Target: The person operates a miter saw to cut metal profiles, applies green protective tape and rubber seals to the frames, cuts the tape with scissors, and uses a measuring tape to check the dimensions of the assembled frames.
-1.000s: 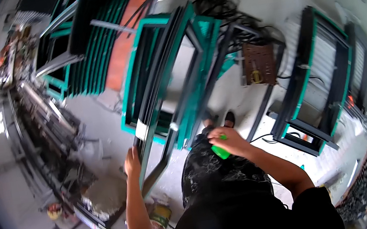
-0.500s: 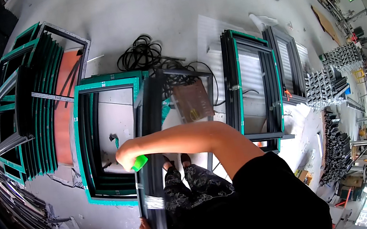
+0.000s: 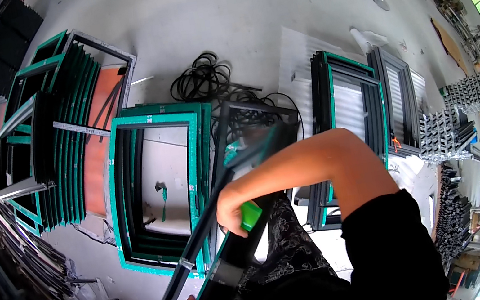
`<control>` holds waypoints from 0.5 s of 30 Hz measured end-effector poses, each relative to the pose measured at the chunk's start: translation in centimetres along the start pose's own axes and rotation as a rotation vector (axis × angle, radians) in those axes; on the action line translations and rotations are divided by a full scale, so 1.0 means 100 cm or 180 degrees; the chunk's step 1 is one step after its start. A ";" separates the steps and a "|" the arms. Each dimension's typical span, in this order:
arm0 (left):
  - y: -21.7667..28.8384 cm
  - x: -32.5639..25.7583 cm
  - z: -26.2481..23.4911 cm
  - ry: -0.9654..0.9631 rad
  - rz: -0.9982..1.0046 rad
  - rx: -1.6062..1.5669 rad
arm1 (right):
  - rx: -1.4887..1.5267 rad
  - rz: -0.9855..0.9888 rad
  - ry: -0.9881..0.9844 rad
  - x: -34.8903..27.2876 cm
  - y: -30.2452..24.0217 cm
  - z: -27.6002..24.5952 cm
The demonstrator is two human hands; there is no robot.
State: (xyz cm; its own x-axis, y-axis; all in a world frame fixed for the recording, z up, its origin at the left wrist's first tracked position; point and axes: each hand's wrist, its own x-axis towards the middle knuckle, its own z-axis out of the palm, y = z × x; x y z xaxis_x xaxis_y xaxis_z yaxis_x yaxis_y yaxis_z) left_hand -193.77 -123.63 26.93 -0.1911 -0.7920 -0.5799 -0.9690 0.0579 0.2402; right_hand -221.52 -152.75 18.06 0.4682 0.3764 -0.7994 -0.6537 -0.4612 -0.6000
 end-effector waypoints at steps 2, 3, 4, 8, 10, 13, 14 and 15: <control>0.026 0.004 -0.054 -0.0373 0.0493 0.0565 | 0.0504 -0.0049 0.0061 -0.094 0.004 0.027; 0.073 0.016 -0.106 -0.0655 0.0411 0.0480 | 0.0482 -0.0138 -0.0074 -0.122 0.012 0.043; 0.079 0.026 -0.116 -0.0353 0.0877 0.0431 | 0.0531 -0.0179 0.0014 -0.153 0.025 0.063; 0.222 0.086 -0.232 -0.0718 0.0563 -0.0074 | 0.0333 -0.0568 0.0875 -0.277 0.067 0.158; 0.284 0.123 -0.256 -0.0747 0.0877 0.0185 | 0.0478 -0.0531 0.1489 -0.336 0.095 0.229; 0.409 0.193 -0.270 -0.0880 0.1327 0.0842 | 0.1342 0.0243 0.2140 -0.393 0.122 0.346; 0.452 0.215 -0.273 -0.0944 0.1572 0.0977 | 0.1692 0.0430 0.2300 -0.406 0.126 0.379; 0.497 0.236 -0.268 -0.1017 0.1844 0.1087 | 0.2063 0.0645 0.2432 -0.415 0.130 0.415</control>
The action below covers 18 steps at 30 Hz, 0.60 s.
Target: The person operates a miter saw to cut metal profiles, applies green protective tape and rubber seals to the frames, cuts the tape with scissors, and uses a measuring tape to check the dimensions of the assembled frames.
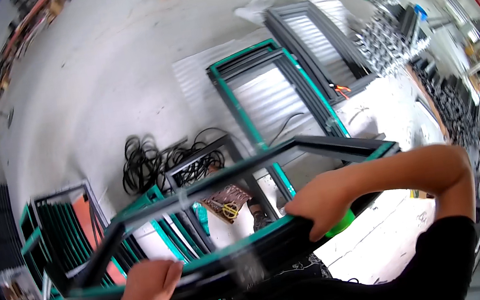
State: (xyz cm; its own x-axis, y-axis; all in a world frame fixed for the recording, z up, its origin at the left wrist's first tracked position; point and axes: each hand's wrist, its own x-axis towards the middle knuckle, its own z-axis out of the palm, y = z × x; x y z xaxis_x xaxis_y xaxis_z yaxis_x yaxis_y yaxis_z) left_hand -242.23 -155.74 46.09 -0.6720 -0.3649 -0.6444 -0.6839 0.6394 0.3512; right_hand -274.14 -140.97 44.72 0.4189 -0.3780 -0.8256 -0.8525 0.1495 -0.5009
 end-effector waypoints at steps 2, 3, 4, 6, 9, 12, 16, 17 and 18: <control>0.045 0.082 -0.015 0.0135 0.0574 0.0683 | 0.0534 0.0457 0.0774 -0.036 0.056 0.050; 0.074 0.121 -0.027 0.0294 0.0834 0.0842 | 0.0820 0.0696 0.1041 -0.048 0.077 0.071; 0.102 0.157 -0.036 0.0461 0.1074 0.0977 | 0.1082 0.0924 0.1292 -0.057 0.094 0.088; 0.145 0.230 -0.046 0.0894 0.1450 0.1435 | 0.1486 0.1282 0.1790 -0.058 0.126 0.106; 0.211 0.340 -0.058 0.1262 0.2190 0.1828 | 0.1668 0.1701 0.2860 -0.054 0.178 0.135; 0.264 0.431 -0.057 0.1410 0.3078 0.1966 | 0.2024 0.2344 0.2953 -0.034 0.222 0.136; 0.298 0.528 -0.031 0.1491 0.3918 0.2141 | 0.2407 0.2796 0.2969 0.017 0.269 0.143; 0.305 0.553 -0.020 0.1431 0.4031 0.2141 | 0.2484 0.2873 0.2985 0.031 0.280 0.148; 0.312 0.567 -0.012 0.1403 0.4107 0.2136 | 0.2567 0.2940 0.2983 0.043 0.287 0.150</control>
State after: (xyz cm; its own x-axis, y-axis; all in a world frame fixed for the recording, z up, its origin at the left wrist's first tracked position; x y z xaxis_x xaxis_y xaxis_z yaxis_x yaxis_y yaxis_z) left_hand -302.00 -157.31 21.34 -0.8030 0.5784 0.1434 0.5901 0.8054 0.0556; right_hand -292.13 -124.59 22.82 -0.7451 -0.2520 -0.6175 -0.1766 0.9674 -0.1817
